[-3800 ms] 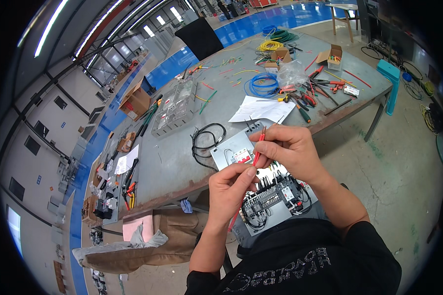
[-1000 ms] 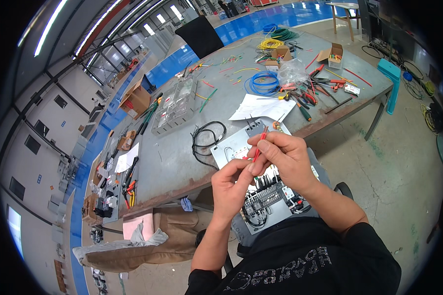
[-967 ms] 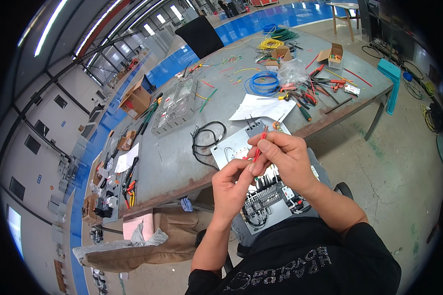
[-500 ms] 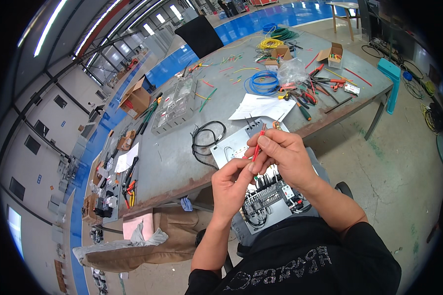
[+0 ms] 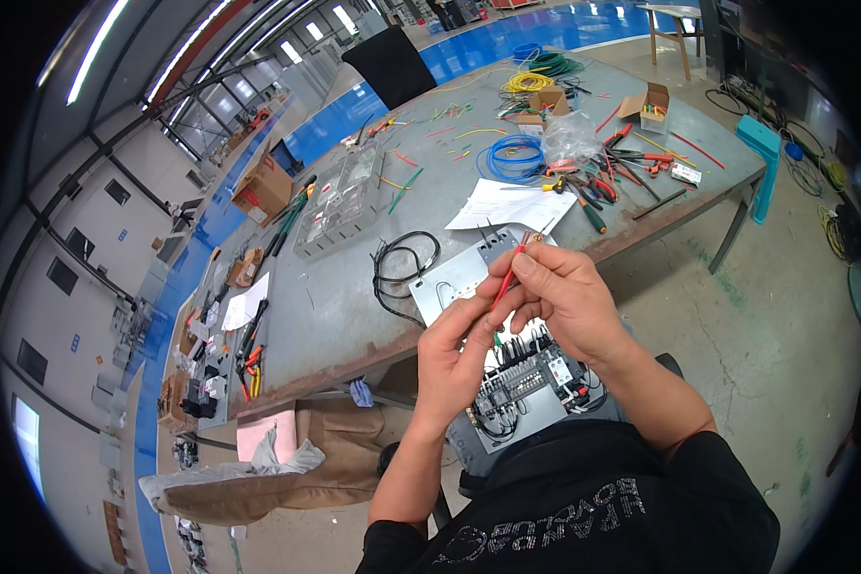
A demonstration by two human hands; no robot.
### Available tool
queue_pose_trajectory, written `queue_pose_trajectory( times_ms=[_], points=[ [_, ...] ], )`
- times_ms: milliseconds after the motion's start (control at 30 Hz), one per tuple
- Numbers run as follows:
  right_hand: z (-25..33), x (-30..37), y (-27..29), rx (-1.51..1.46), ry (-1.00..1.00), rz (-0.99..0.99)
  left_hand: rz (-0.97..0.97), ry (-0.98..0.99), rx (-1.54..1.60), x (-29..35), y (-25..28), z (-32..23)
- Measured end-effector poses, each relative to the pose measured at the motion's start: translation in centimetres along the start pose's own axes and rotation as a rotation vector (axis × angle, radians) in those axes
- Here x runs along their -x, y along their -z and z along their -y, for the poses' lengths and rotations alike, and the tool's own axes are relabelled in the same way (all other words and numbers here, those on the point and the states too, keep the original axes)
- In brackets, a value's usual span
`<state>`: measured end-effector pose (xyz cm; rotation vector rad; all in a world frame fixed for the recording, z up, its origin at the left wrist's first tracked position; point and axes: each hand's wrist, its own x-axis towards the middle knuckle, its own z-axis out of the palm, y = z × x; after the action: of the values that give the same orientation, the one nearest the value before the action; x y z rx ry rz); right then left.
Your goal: The person strips insulation from yellow, green, and red wires and connects them to terminals on an electrical control panel using a screwdriver. The person secures each wire by tightening the terminal screws.
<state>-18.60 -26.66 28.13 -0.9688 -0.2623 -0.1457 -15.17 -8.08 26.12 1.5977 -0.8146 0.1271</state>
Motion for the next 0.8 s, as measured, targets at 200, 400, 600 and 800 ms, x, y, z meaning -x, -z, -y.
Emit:
queue_pose_trajectory(
  times_ms=[200,400,600,800],
  points=[
    [-0.3,0.5,-0.2,-0.073,0.003,0.029,0.002,-0.056,-0.019,0.2,-0.1,-0.2],
    [-0.7,0.7,0.4,-0.206,-0.02,0.069,-0.027,-0.052,-0.041,0.4,-0.5,0.0],
    [-1.2,0.8,0.5,-0.339,-0.033,0.097,-0.05,-0.127,-0.11,0.4,-0.8,-0.2],
    [-2.2,0.9,0.8,-0.385,0.006,0.12,-0.042,-0.106,-0.072,0.6,-0.9,-0.1]
  ],
)
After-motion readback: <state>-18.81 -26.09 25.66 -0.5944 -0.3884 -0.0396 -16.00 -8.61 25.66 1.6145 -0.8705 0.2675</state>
